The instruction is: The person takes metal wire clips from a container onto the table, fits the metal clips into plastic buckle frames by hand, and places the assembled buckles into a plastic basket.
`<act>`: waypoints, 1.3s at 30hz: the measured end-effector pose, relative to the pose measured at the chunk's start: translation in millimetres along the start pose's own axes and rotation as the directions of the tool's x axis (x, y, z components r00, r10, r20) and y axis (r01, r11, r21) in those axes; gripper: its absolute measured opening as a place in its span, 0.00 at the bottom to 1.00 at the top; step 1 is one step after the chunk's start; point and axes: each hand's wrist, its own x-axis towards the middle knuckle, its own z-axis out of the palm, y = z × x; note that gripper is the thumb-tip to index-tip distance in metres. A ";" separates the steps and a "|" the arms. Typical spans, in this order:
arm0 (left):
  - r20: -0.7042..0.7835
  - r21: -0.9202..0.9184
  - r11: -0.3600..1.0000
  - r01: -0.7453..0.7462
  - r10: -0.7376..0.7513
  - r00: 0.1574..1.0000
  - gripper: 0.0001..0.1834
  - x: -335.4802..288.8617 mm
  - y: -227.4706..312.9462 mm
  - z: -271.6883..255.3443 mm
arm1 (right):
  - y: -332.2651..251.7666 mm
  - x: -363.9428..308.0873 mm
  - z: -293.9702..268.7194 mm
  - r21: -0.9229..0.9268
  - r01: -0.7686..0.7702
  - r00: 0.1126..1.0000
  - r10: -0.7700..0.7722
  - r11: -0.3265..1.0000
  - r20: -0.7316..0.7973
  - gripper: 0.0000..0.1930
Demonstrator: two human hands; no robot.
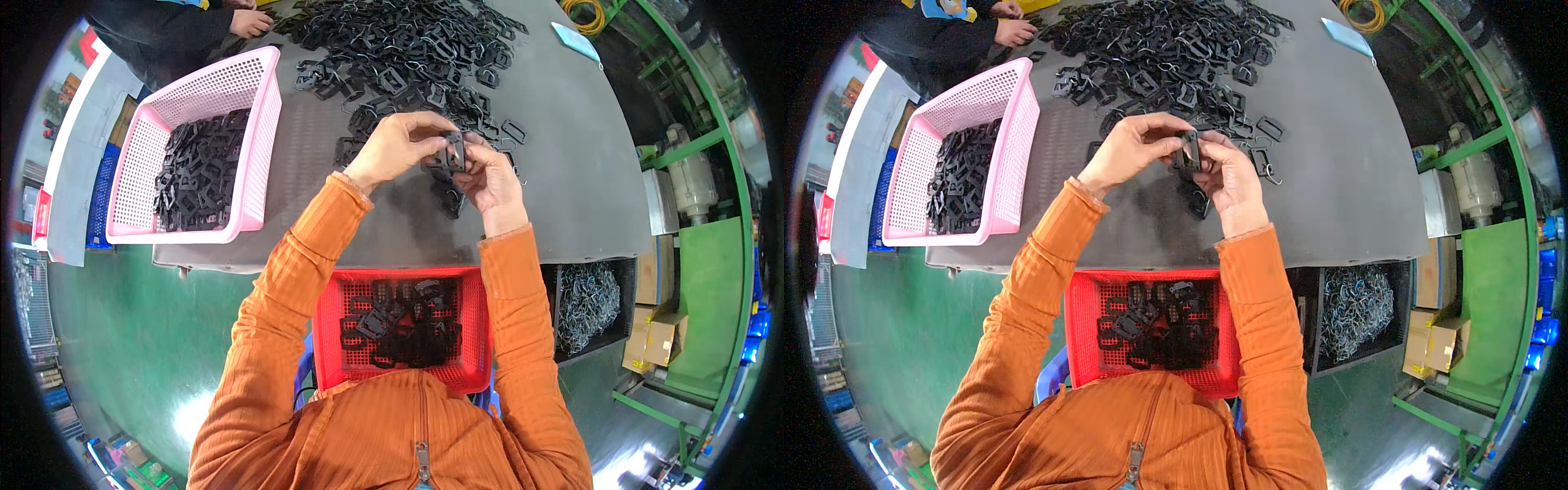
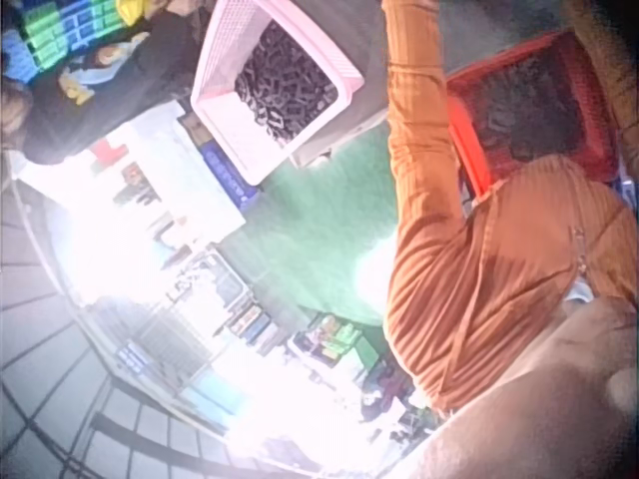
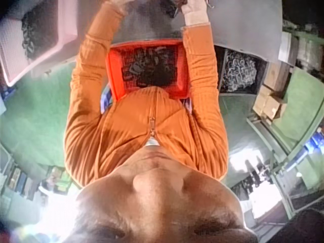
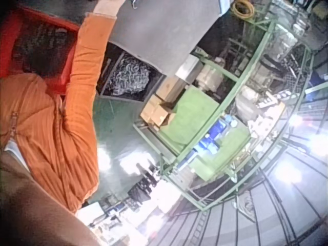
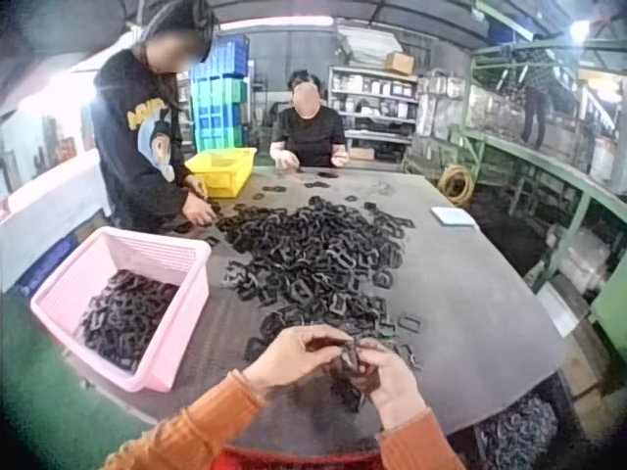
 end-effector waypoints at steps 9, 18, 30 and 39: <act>-0.001 0.612 0.666 -0.428 0.541 0.841 0.11 -12.7 -15.2 22.0 | 3.0 4.8 0.8 -0.056 0.232 0.921 -0.238 0.971 -0.309 0.12; -0.467 0.724 0.689 0.036 0.451 0.761 0.17 -60.2 -18.9 -60.9 | 13.2 -48.6 -16.3 -0.994 0.105 0.870 -0.487 0.031 0.077 0.11; -0.353 0.862 0.447 0.237 0.197 0.915 0.09 -73.3 -35.5 -52.2 | -25.6 -41.6 14.8 -0.831 0.551 0.584 -0.746 0.074 0.321 0.11; -0.254 0.647 0.742 -0.177 0.428 0.867 0.13 -5.1 35.8 -40.9 | -52.7 -22.6 -27.4 -0.910 0.352 0.746 -0.653 0.219 0.131 0.08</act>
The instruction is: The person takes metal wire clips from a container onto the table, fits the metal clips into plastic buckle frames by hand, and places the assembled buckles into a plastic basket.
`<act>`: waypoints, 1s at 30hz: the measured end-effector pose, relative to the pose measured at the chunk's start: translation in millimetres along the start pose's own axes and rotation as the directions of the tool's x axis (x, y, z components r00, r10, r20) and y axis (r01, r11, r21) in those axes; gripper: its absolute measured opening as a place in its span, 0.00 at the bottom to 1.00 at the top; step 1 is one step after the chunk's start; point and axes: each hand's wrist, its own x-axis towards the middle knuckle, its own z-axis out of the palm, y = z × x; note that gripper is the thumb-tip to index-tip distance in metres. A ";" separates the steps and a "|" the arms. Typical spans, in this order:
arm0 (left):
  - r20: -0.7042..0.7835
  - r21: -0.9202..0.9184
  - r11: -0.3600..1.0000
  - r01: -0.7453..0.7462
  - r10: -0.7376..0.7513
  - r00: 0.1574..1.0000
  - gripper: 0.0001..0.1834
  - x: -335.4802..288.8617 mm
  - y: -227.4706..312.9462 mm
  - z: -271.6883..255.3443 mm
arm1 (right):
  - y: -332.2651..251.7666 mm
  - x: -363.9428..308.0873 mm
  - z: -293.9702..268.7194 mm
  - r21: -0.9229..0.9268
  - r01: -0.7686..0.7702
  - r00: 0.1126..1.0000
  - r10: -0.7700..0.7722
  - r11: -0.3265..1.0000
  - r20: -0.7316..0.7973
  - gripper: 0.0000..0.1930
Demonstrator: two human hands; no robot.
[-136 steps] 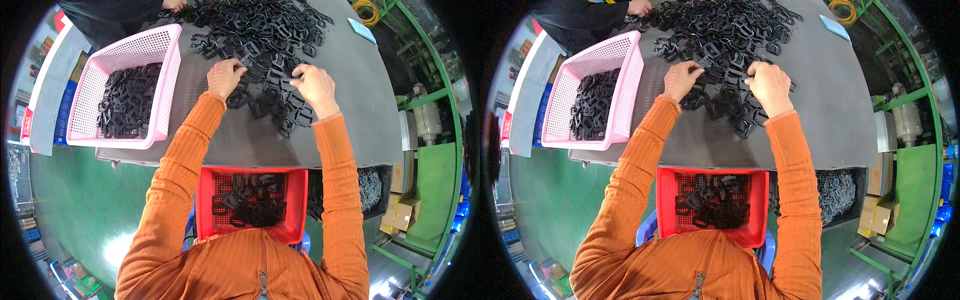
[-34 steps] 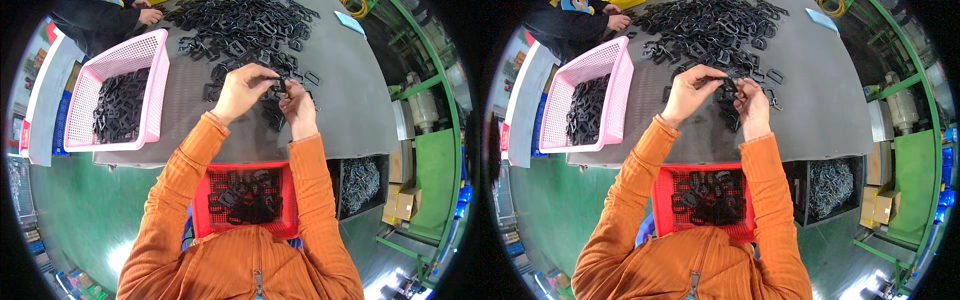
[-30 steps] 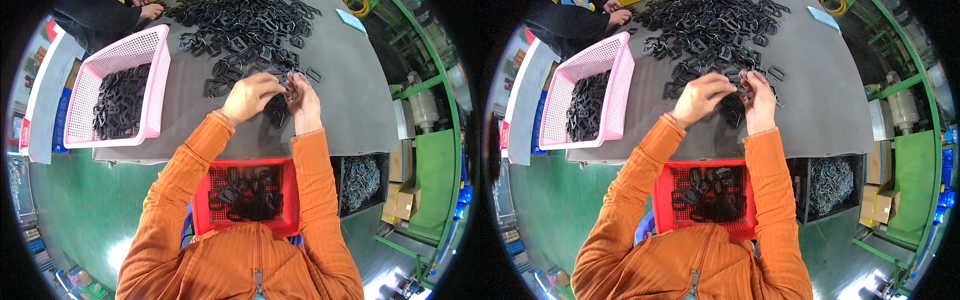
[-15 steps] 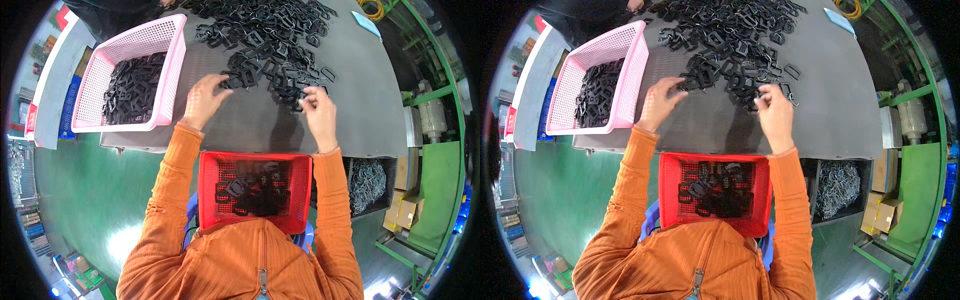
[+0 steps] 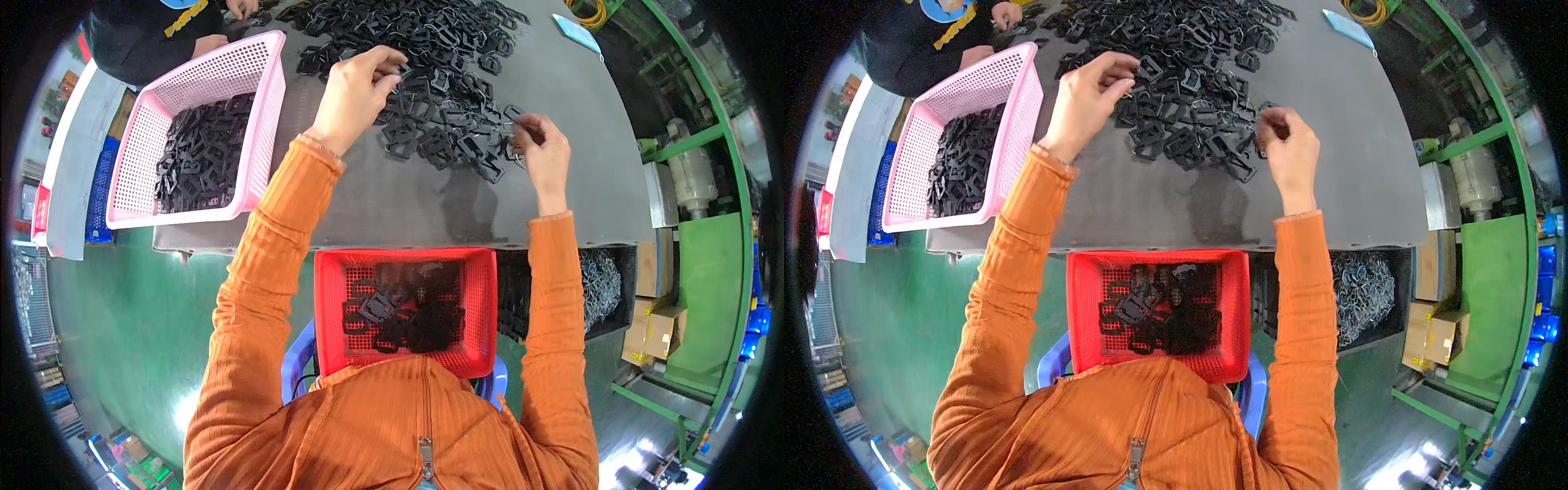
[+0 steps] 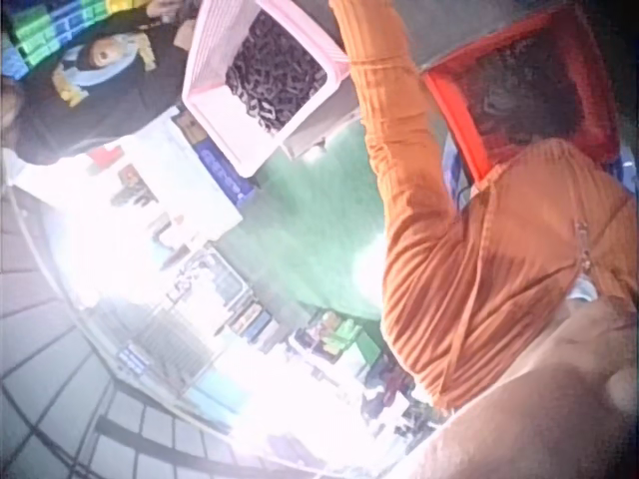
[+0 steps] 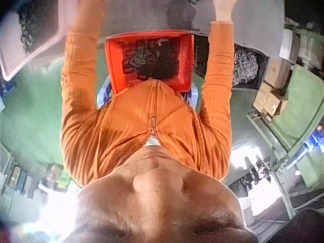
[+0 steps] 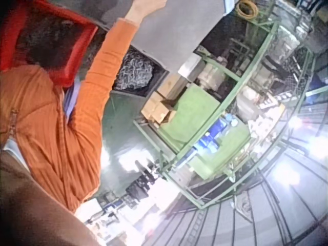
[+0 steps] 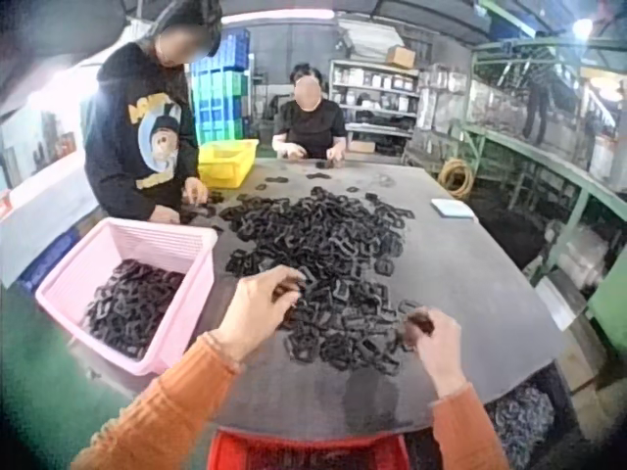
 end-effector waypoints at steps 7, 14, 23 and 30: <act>0.334 0.341 0.926 0.162 -0.281 0.900 0.15 29.3 -13.7 -3.8 | 19.7 20.3 -15.8 -0.144 0.042 0.999 -0.044 0.989 -0.012 0.07; 0.385 0.384 0.923 0.021 -0.180 0.905 0.12 30.2 -34.6 -5.3 | 26.1 31.8 -16.7 -0.555 0.039 0.995 0.017 0.831 0.095 0.05; 0.478 0.339 0.931 0.134 -0.293 0.828 0.14 25.5 -43.8 1.3 | 7.0 -12.4 71.3 -0.431 0.562 0.817 -0.392 0.706 0.423 0.22; 0.191 0.637 0.764 0.107 -0.290 0.938 0.13 -29.6 -46.9 3.7 | 0.8 -88.0 70.2 -0.374 0.645 0.732 -0.397 0.666 0.554 0.24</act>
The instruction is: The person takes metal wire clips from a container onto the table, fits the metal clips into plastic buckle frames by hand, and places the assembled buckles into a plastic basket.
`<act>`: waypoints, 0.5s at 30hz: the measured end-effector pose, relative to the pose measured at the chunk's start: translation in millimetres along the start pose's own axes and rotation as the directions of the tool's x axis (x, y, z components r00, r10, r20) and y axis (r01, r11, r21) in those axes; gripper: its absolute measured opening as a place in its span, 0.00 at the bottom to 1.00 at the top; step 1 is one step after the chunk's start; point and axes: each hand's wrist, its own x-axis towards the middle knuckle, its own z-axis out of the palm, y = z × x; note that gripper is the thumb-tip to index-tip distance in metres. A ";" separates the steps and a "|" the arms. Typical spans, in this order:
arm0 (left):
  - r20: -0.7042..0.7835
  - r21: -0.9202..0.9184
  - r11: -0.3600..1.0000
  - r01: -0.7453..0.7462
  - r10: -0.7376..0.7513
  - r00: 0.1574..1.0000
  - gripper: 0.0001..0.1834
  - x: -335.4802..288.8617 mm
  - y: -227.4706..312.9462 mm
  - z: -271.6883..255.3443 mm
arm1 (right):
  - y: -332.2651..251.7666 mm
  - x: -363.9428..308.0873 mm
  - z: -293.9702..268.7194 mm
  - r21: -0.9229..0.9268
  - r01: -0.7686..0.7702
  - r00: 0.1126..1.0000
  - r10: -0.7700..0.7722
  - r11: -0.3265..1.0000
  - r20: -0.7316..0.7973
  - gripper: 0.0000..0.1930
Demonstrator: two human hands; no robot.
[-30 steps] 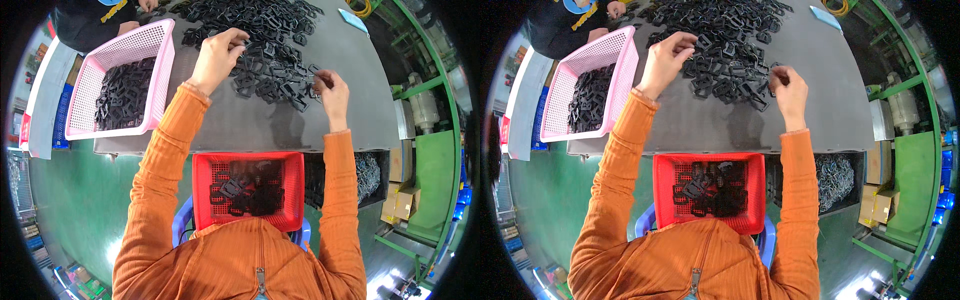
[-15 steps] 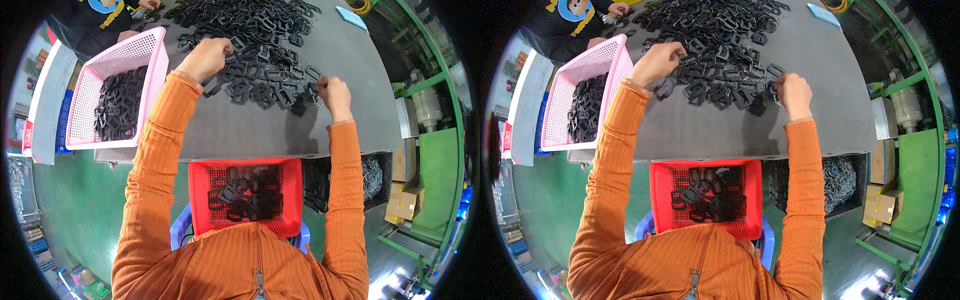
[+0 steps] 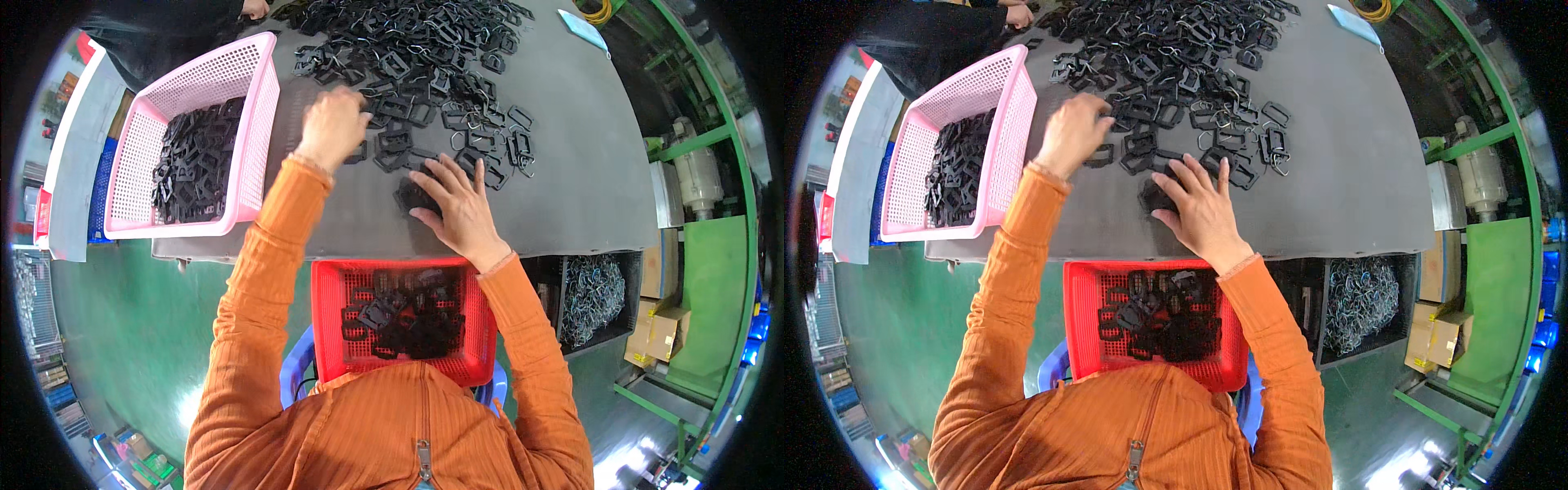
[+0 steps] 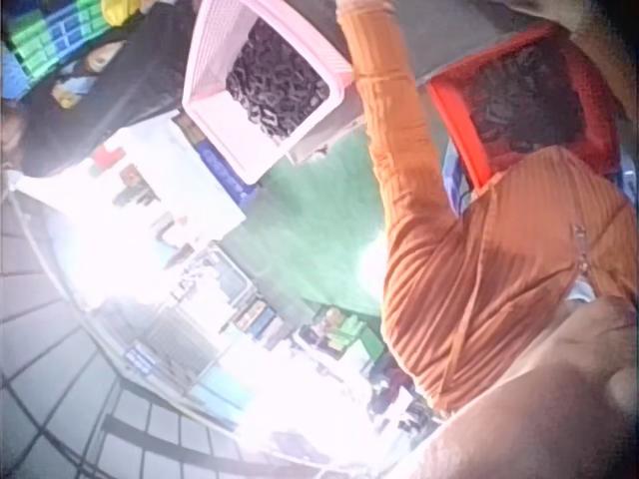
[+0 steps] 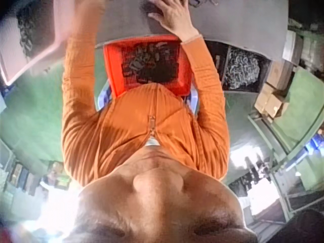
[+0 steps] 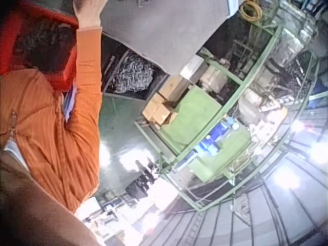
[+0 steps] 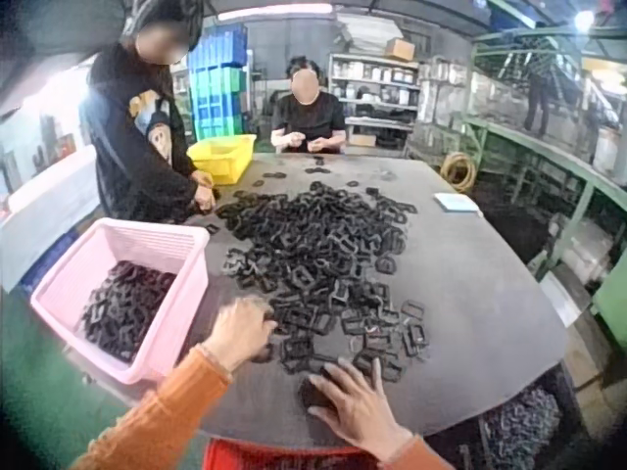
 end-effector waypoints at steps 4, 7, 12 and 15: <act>-0.107 -0.088 0.981 -0.175 0.166 0.980 0.19 -46.9 36.5 24.9 | 15.0 11.7 3.3 0.019 -0.126 0.985 0.127 0.992 -0.119 0.21; -0.081 -0.086 0.969 -0.233 0.226 0.971 0.21 -72.8 40.8 35.2 | 29.6 7.7 3.7 -0.049 -0.129 0.976 0.118 0.990 -0.184 0.19; -0.102 -0.219 0.908 -0.358 0.343 0.934 0.18 -113.6 37.3 18.9 | 44.3 -18.6 -2.9 -0.148 -0.265 0.955 0.239 0.953 -0.175 0.16; -0.148 -0.294 0.922 -0.252 0.217 0.965 0.18 -119.2 14.8 16.5 | 49.8 -26.2 -10.7 -0.232 -0.330 0.932 0.278 0.915 -0.231 0.14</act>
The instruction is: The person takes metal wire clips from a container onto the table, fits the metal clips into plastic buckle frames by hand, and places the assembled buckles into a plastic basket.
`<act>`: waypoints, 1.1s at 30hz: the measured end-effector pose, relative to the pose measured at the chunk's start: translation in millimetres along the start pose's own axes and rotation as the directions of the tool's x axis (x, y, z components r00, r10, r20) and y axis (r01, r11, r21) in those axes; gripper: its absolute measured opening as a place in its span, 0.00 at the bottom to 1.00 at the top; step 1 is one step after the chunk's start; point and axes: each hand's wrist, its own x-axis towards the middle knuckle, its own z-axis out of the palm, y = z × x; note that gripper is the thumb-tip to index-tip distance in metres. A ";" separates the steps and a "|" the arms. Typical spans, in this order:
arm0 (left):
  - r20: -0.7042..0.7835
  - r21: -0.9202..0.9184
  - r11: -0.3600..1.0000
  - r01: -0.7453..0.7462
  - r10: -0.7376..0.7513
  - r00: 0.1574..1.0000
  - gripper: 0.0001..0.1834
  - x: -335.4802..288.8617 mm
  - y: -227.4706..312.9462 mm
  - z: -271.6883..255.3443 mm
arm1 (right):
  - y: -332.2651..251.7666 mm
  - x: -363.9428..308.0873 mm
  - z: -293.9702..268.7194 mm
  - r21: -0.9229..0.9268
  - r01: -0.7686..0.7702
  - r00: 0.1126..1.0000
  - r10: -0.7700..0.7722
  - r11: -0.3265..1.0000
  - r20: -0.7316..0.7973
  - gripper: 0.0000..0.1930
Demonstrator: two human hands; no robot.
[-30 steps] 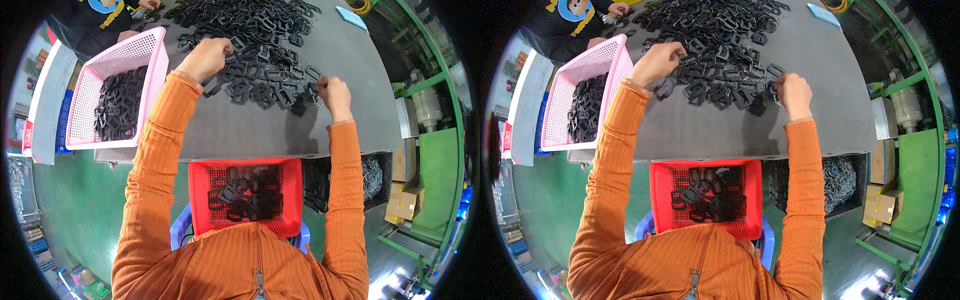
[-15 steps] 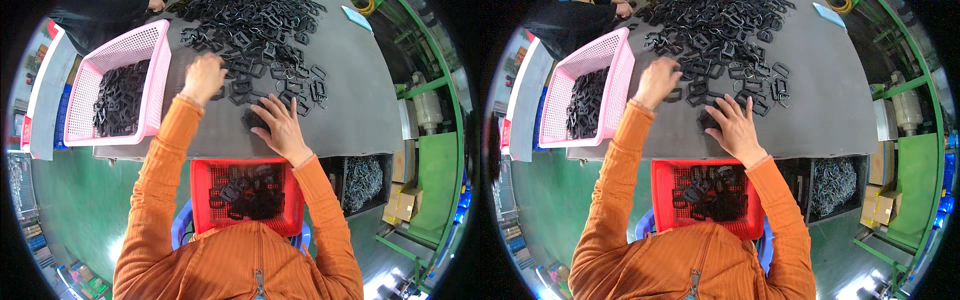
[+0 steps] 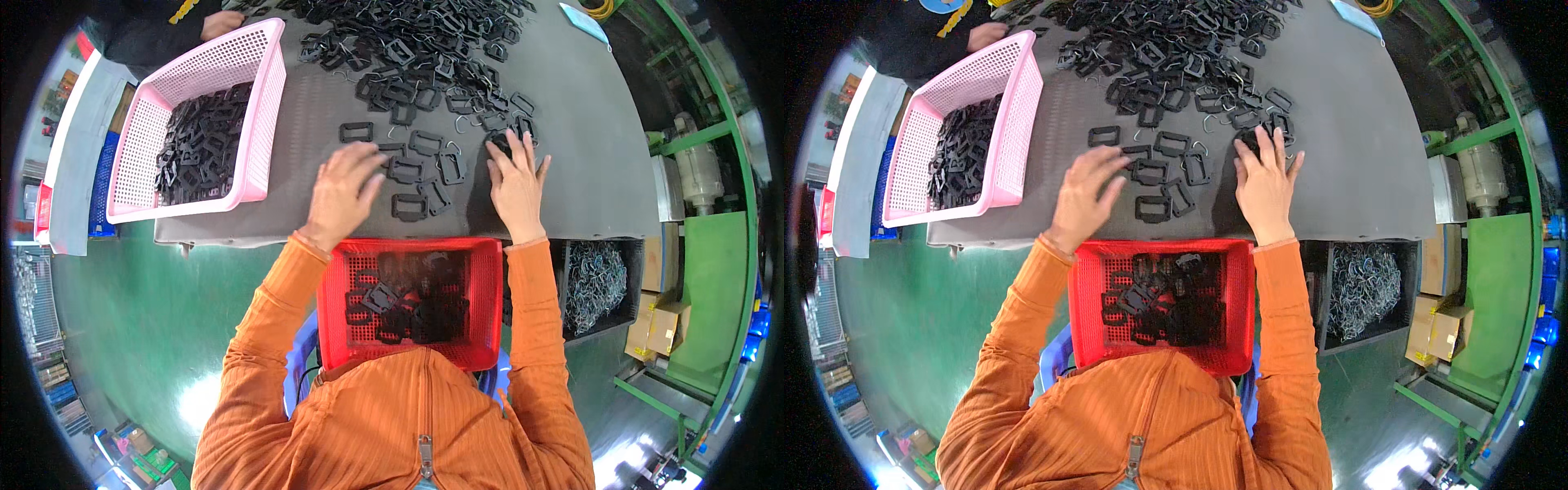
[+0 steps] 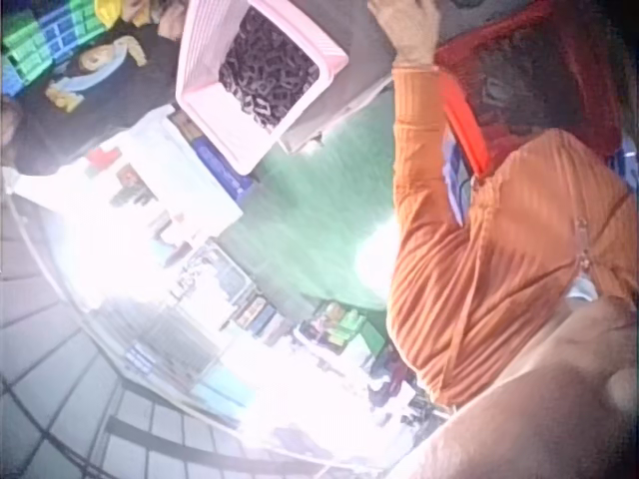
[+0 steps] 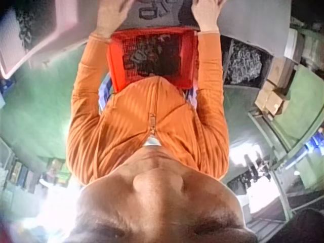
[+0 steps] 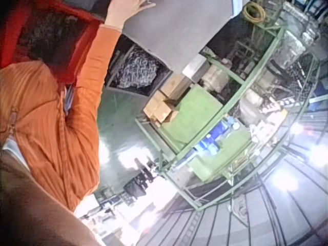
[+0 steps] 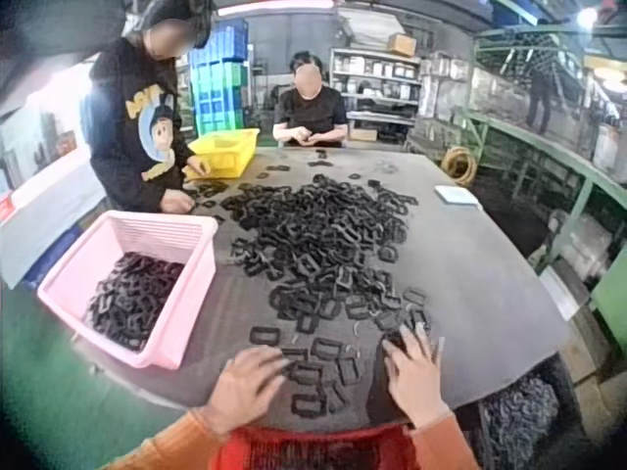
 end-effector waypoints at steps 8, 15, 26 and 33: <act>0.024 0.294 0.953 0.078 -0.089 0.996 0.24 0.5 -27.8 4.2 | -56.2 -51.0 -11.5 0.135 0.070 0.998 -0.070 0.988 -0.009 0.17; -0.056 -0.035 0.993 0.111 -0.113 0.992 0.25 -11.4 17.8 6.4 | -70.4 -65.2 -8.9 0.442 0.018 1.000 -0.025 0.897 0.010 0.21; 0.215 -0.087 0.994 -0.069 0.086 0.973 0.23 -49.1 48.5 -1.7 | -69.1 -94.6 -34.8 0.554 0.193 0.954 -0.286 0.810 0.087 0.15; 0.071 -0.194 0.981 -0.012 0.026 0.997 0.18 17.7 37.5 21.8 | -46.6 -27.7 -11.4 0.314 0.175 0.980 -0.194 0.933 0.032 0.20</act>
